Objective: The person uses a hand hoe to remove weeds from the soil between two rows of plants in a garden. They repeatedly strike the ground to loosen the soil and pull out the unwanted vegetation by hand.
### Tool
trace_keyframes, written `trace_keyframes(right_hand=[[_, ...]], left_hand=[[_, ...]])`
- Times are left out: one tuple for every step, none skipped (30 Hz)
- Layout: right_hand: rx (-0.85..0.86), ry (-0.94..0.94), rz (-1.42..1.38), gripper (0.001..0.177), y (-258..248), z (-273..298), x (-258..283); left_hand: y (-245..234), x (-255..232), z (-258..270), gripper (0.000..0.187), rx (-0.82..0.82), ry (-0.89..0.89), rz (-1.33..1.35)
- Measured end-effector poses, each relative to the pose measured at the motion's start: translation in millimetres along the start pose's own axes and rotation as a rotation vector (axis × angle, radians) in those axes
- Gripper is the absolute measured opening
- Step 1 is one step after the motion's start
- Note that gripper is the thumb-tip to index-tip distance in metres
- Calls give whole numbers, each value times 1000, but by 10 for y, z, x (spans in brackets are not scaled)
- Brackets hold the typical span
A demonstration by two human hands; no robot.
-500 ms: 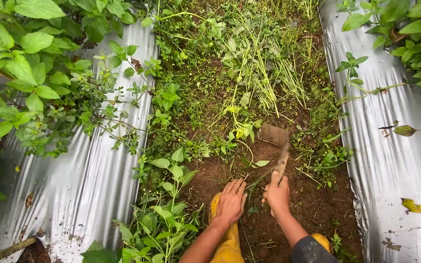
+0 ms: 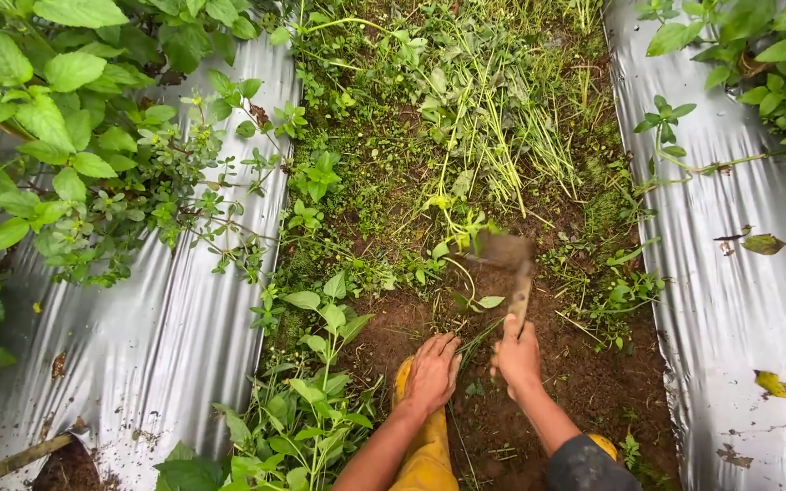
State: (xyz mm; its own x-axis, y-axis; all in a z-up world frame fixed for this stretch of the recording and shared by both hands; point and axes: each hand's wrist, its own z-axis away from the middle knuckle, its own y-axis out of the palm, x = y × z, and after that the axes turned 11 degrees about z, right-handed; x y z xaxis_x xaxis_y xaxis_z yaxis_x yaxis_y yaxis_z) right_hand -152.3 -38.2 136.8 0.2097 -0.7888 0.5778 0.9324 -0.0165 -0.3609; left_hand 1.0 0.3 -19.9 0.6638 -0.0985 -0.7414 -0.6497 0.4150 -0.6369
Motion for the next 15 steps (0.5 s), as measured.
trace_keyframes(right_hand=[[-15,16,-70,32,32,-7,40],[-31,32,-140,31,61,-12,84],[-29,28,-142,31,39,-1,81],[42,-7,-32,33,17,8,77],[111,-36,82,38,-23,36,35],[110,-32,83,38,23,28,35],[31,-13,0,32,85,9,59],[-48,6,-83,28,146,-7,84],[-44,7,-85,28,116,24,54],[51,-11,53,33,80,52,26],[137,-28,188,42,18,69,5],[133,-27,185,42,24,55,7],[109,-16,104,40,21,45,-1],[84,-6,23,39,22,37,-13],[85,-6,25,39,33,49,-28]], left_hand=[[-22,-1,-6,47,-20,22,15],[-48,-7,-13,47,-39,43,30],[-67,-1,-31,47,-42,45,27],[-84,6,-49,47,-46,29,36],[-61,-5,-30,48,-45,12,49],[-86,-51,-4,48,-43,10,52],[-133,-84,4,47,-50,20,57],[-182,-119,14,47,-58,30,63],[-157,-87,16,47,-58,28,60],[-131,-58,12,46,-72,33,61],[-93,-46,-25,45,-82,45,65],[-118,-46,-33,45,-78,50,65],[-121,-55,-23,46,-83,37,76],[-123,-62,-9,46,-88,25,87],[-118,-68,-5,46,-89,23,88]])
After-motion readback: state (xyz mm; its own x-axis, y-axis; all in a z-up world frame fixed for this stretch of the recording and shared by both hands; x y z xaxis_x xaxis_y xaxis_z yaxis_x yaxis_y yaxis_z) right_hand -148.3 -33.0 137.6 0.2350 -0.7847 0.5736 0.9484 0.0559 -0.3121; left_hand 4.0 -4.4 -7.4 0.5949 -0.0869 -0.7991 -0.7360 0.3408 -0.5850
